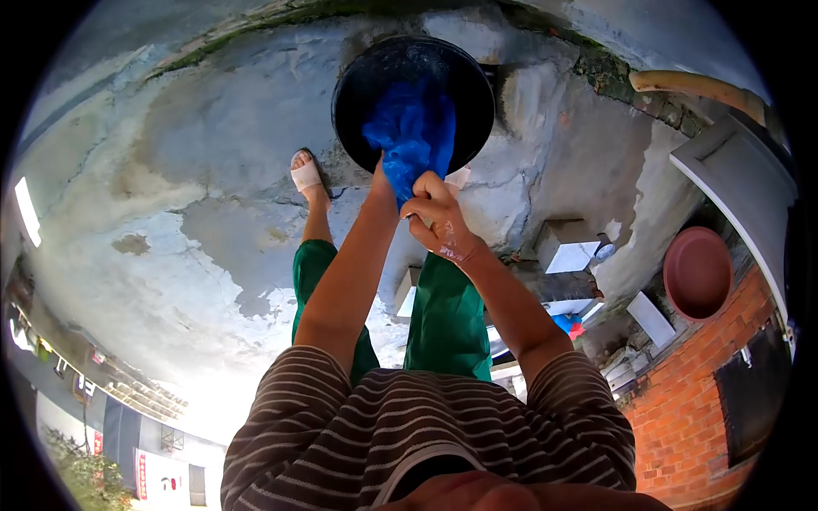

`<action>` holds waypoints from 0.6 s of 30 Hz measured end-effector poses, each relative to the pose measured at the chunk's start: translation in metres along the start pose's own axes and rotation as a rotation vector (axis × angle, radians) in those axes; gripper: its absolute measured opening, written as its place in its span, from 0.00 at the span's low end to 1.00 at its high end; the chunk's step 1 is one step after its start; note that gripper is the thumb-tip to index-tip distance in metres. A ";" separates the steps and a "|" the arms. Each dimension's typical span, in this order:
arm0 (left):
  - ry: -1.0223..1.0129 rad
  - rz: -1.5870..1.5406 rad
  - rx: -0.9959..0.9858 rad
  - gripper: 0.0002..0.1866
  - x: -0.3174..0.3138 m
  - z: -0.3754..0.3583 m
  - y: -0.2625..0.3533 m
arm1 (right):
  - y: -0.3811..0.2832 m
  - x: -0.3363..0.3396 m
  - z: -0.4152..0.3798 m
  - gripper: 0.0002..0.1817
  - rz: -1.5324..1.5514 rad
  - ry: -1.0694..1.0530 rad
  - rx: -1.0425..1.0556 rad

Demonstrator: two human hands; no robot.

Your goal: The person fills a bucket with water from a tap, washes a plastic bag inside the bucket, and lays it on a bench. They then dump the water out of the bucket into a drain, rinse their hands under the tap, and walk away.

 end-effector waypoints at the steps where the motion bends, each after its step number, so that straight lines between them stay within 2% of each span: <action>1: 0.002 0.004 0.003 0.22 -0.004 -0.003 -0.007 | -0.007 -0.001 0.011 0.04 -0.056 0.008 0.008; 2: 0.097 0.044 -0.050 0.20 -0.014 -0.013 -0.013 | -0.009 -0.002 0.019 0.04 -0.113 0.019 0.015; 4: 0.294 0.132 -0.156 0.17 -0.037 -0.043 -0.027 | 0.021 -0.006 0.024 0.11 -0.212 0.150 0.058; 6: 0.488 0.223 -0.272 0.17 -0.048 -0.062 -0.028 | 0.088 0.008 0.057 0.20 -0.189 0.546 -0.368; 7: 0.411 0.182 -0.306 0.16 -0.040 -0.060 -0.026 | 0.096 0.003 0.052 0.20 -0.183 0.554 -0.368; 8: 0.411 0.187 -0.304 0.16 -0.033 -0.063 -0.022 | 0.101 -0.007 0.049 0.22 -0.298 0.432 -0.319; 9: 0.357 0.768 -0.321 0.15 -0.033 -0.067 -0.011 | 0.097 -0.011 0.051 0.24 -0.412 0.309 -0.270; 11: 0.282 -0.004 -0.085 0.17 -0.016 -0.061 0.000 | 0.075 -0.022 0.020 0.25 -0.125 0.287 -0.075; 12: -0.058 -0.083 -0.096 0.24 0.006 -0.058 0.013 | 0.048 -0.033 0.001 0.27 0.008 0.219 -0.089; 14: 0.796 0.409 -0.046 0.24 -0.112 -0.083 0.015 | 0.021 -0.047 -0.021 0.26 0.081 0.206 -0.225; 15: 0.796 0.409 -0.045 0.24 -0.099 -0.082 0.007 | 0.026 -0.044 -0.016 0.26 0.080 0.207 -0.226; 17: 0.386 0.377 -0.236 0.24 -0.063 -0.074 -0.008 | 0.053 -0.032 0.006 0.27 0.010 0.232 -0.194; 18: 0.390 0.289 -0.185 0.23 -0.052 -0.072 -0.014 | 0.078 -0.022 0.019 0.29 -0.073 0.283 -0.238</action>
Point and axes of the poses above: each hand's wrist, its own z-axis towards the middle knuckle, its own x-axis out of the back of the hand, y = z × x, the point moved 4 cm from there along z, towards the middle knuckle, and after that the axes turned 2 degrees about z, right-handed, at the moved point
